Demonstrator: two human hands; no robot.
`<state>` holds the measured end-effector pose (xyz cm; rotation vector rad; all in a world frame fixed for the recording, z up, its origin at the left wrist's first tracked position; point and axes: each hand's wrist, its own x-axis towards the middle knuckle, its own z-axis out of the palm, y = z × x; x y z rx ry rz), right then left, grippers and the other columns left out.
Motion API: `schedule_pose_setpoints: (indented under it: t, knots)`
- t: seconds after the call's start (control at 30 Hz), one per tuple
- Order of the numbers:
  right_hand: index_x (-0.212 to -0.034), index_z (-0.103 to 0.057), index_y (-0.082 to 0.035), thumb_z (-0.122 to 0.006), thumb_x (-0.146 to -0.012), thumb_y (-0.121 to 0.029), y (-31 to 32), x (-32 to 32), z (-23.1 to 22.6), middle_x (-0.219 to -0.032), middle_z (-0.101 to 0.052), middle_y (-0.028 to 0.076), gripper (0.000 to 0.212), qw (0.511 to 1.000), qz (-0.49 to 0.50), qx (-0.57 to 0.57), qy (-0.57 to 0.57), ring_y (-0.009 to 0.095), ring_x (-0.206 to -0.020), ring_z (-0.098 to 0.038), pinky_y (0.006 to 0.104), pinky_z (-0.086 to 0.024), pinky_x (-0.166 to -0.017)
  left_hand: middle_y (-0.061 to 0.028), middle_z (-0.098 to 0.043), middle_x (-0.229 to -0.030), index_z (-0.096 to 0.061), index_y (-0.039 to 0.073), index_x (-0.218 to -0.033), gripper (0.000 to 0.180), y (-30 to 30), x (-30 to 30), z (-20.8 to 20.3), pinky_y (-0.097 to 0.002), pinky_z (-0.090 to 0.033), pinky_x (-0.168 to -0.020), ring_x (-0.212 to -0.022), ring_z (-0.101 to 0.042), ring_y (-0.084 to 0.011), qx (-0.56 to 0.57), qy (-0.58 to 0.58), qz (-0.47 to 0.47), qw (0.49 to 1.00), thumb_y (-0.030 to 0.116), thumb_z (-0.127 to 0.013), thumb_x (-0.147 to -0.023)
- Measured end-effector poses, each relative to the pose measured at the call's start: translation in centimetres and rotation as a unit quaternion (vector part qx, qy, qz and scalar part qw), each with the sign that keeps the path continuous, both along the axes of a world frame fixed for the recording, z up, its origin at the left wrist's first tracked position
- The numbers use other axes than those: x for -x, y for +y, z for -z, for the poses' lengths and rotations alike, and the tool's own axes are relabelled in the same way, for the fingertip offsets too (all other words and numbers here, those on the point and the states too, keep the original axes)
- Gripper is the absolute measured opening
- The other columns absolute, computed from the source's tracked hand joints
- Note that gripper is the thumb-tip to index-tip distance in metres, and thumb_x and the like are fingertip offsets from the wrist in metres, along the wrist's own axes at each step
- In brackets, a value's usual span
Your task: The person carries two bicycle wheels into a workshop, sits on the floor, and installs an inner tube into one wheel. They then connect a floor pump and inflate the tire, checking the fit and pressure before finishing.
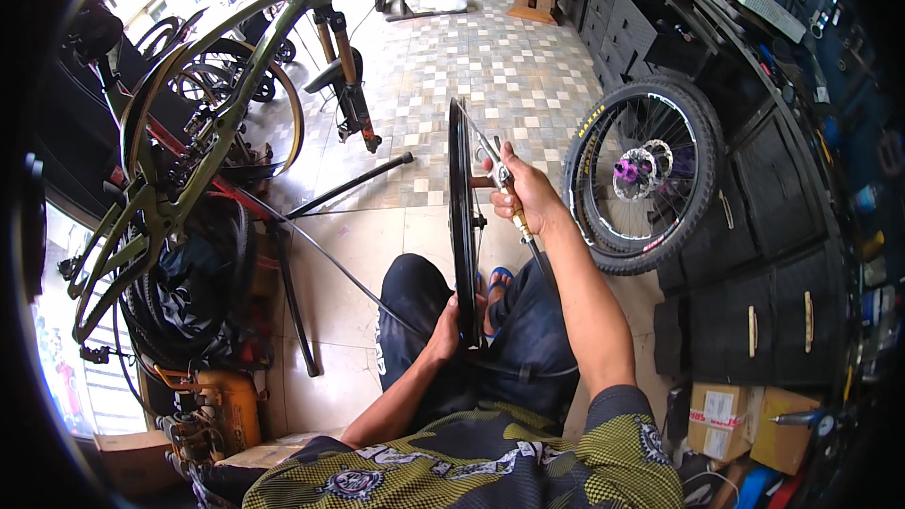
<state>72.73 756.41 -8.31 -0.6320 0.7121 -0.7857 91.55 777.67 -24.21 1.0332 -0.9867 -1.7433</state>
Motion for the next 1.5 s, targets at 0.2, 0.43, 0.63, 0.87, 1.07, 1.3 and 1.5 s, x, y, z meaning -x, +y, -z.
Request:
schedule_pose_setpoints:
  t: [0.2,0.43,0.63,0.87,1.07,1.3,1.5]
  knots:
    - [-0.107,-0.063,-0.016,-0.047,-0.108,-0.062,0.6,-1.6,1.0,-0.081,-0.059,-0.001,0.048,0.994,-0.008,-0.004,-0.108,0.003,-0.044,-0.042,0.0205,-0.036,-0.038,-0.0114,-0.068,-0.108,-0.057,0.002,-0.132,0.067,-0.7,-0.5,-1.5,-0.0324,-0.052,-0.090,-0.098,-0.067,-0.0205,0.085,-0.035,0.064,0.994,0.055,-0.020,-0.113]
    - [-0.110,-0.060,-0.014,-0.042,-0.109,-0.062,4.3,-0.2,0.7,-0.087,-0.069,0.003,0.051,0.992,-0.043,0.052,-0.106,0.004,-0.040,-0.038,0.0224,-0.034,-0.038,-0.0180,-0.072,-0.114,-0.071,-0.005,-0.117,0.076,-9.7,-5.1,-6.4,-0.0373,-0.051,-0.093,-0.103,-0.066,-0.0256,0.145,-0.248,-0.208,0.935,0.054,-0.023,-0.115]
    - [-0.112,-0.057,-0.010,-0.042,-0.109,-0.063,7.7,0.4,-2.0,-0.075,-0.054,0.001,0.055,0.985,-0.113,0.127,0.018,0.005,-0.041,-0.038,0.0215,-0.031,-0.039,-0.0195,-0.067,-0.132,-0.062,0.000,-0.136,0.093,-22.9,-1.5,-17.1,-0.0417,-0.050,-0.099,-0.111,-0.065,-0.0283,0.026,0.122,-0.070,0.990,0.080,-0.030,-0.102]
    - [-0.112,-0.072,-0.004,-0.059,-0.104,-0.049,12.3,5.2,-11.3,-0.093,-0.074,0.021,0.047,0.622,-0.066,0.538,0.565,0.033,-0.070,-0.072,0.0444,-0.056,-0.065,-0.0036,-0.059,-0.076,-0.064,0.008,-0.111,0.072,-25.3,-1.6,-11.2,-0.0368,-0.049,-0.055,-0.061,-0.055,-0.0183,-0.102,0.142,-0.061,0.983,0.073,-0.033,-0.106]
    - [-0.095,-0.077,-0.006,-0.063,-0.100,-0.040,17.5,4.5,-17.0,-0.084,-0.074,0.021,0.037,0.419,-0.193,0.527,0.714,0.035,-0.073,-0.076,0.0478,-0.060,-0.063,-0.0031,-0.057,-0.073,-0.063,0.010,-0.109,0.068,-22.2,1.6,-9.3,-0.0348,-0.048,-0.054,-0.057,-0.052,-0.0165,-0.089,0.095,-0.050,0.990,0.073,-0.038,-0.105]
    - [-0.093,-0.078,-0.007,-0.064,-0.098,-0.034,13.2,3.0,-17.5,-0.084,-0.073,0.020,0.031,0.373,-0.188,0.491,0.765,0.037,-0.076,-0.076,0.0484,-0.060,-0.069,-0.0041,-0.058,-0.070,-0.063,0.010,-0.107,0.060,-17.0,2.7,-6.8,-0.0338,-0.052,-0.054,-0.058,-0.058,-0.0164,-0.046,0.046,-0.058,0.996,0.062,-0.034,-0.110]
    - [-0.079,-0.079,-0.005,-0.067,-0.084,-0.016,11.7,0.5,-16.2,-0.082,-0.077,0.018,0.018,0.229,-0.054,0.559,0.795,0.031,-0.078,-0.079,0.0405,-0.061,-0.063,-0.0034,-0.057,-0.070,-0.066,0.010,-0.119,0.065,-12.8,2.8,-4.8,-0.0329,-0.046,-0.051,-0.054,-0.053,-0.0157,-0.039,0.035,-0.072,0.996,0.065,-0.033,-0.108]
